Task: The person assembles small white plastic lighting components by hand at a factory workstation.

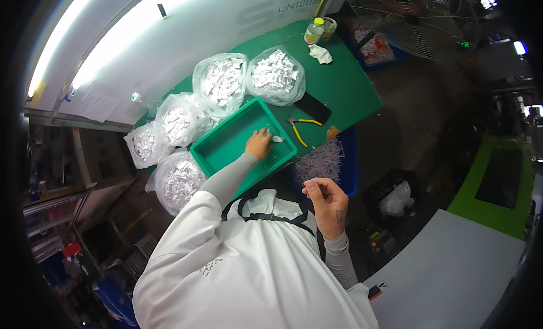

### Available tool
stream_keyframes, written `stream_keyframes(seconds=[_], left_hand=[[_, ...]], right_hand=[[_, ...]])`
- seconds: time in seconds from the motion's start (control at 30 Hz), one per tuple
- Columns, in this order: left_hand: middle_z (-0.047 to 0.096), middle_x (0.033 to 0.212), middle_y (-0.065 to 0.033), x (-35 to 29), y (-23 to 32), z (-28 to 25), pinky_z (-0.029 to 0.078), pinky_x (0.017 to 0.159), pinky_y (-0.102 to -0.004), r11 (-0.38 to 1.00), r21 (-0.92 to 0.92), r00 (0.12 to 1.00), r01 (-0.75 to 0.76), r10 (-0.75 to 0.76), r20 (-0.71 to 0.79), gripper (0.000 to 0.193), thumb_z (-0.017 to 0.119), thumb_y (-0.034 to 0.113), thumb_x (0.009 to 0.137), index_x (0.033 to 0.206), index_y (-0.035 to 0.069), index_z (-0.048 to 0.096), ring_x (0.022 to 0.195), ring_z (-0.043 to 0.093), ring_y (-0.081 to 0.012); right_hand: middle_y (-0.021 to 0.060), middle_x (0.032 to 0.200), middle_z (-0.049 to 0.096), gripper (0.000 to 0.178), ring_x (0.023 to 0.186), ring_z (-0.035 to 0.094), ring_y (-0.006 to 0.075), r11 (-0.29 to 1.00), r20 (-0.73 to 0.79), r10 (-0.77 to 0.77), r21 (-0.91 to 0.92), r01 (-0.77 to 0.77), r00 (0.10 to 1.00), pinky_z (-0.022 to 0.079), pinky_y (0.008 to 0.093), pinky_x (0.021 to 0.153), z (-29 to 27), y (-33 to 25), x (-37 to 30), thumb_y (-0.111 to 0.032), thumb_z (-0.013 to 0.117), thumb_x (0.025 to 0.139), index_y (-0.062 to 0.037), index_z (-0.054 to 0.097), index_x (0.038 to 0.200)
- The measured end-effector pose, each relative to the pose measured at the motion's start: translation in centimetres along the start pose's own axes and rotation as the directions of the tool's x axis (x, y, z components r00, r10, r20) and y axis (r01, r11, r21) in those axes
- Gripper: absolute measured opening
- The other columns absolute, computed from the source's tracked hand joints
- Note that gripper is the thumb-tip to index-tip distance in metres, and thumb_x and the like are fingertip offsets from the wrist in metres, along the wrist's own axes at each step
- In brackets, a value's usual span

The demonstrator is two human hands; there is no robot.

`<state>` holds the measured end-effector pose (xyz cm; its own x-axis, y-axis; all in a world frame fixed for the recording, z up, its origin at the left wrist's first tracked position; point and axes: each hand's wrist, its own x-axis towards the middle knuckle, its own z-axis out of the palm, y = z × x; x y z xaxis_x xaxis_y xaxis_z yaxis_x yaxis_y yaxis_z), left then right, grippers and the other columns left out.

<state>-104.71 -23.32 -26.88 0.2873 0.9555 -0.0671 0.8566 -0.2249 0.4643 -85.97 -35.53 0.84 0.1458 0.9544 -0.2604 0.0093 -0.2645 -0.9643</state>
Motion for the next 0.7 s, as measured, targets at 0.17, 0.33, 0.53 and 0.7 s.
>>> stream_keyframes(seconds=[0.17,0.33,0.53,0.7], left_hand=[[0.063,0.114,-0.0152,-2.1,-3.1,0.7,0.055,0.082,-0.0432,0.990,0.027,0.976,0.140,-0.143,0.166,0.027,0.066,0.009,0.081,0.108,0.009,0.063,0.097,0.064,-0.0316],[0.069,0.095,-0.0109,-5.4,-0.8,-5.9,0.053,0.078,-0.0382,0.558,-0.724,0.885,0.404,-0.438,0.157,0.030,0.074,0.012,0.078,0.106,0.007,0.065,0.092,0.064,-0.0238],[0.072,0.096,-0.0016,-10.1,7.3,-22.3,0.050,0.070,-0.0296,0.878,-0.411,0.825,-0.247,-0.032,-0.565,0.030,0.080,-0.001,0.073,0.100,0.007,0.070,0.078,0.061,-0.0185],[0.072,0.100,-0.0031,-13.3,9.1,-26.1,0.051,0.071,-0.0295,0.879,-0.222,0.666,-0.422,0.135,-0.733,0.038,0.078,-0.009,0.069,0.102,0.007,0.069,0.083,0.062,-0.0208]], right_hand=[[0.0046,0.090,0.067,0.020,0.078,0.057,0.0073,1.000,-0.010,0.027,-0.006,-0.027,1.000,0.047,0.0217,0.073,-0.1,0.7,0.0,-0.014,0.062,0.096,0.0025,0.066,0.106],[0.0030,0.098,0.065,0.032,0.081,0.053,0.0063,1.000,0.116,0.024,0.003,-0.025,0.993,0.045,0.0209,0.074,0.9,0.3,1.9,-0.015,0.053,0.100,0.0020,0.060,0.126],[0.0018,0.101,0.063,0.036,0.078,0.051,0.0040,0.999,0.396,-0.036,0.048,0.019,0.918,0.040,0.0173,0.067,4.4,-0.5,3.9,-0.007,0.064,0.093,-0.0001,0.058,0.128],[0.0035,0.098,0.065,0.039,0.074,0.049,0.0023,0.989,0.542,-0.136,0.126,0.080,0.829,0.040,0.0175,0.066,6.7,-1.7,3.9,-0.001,0.070,0.087,-0.0004,0.058,0.125]])
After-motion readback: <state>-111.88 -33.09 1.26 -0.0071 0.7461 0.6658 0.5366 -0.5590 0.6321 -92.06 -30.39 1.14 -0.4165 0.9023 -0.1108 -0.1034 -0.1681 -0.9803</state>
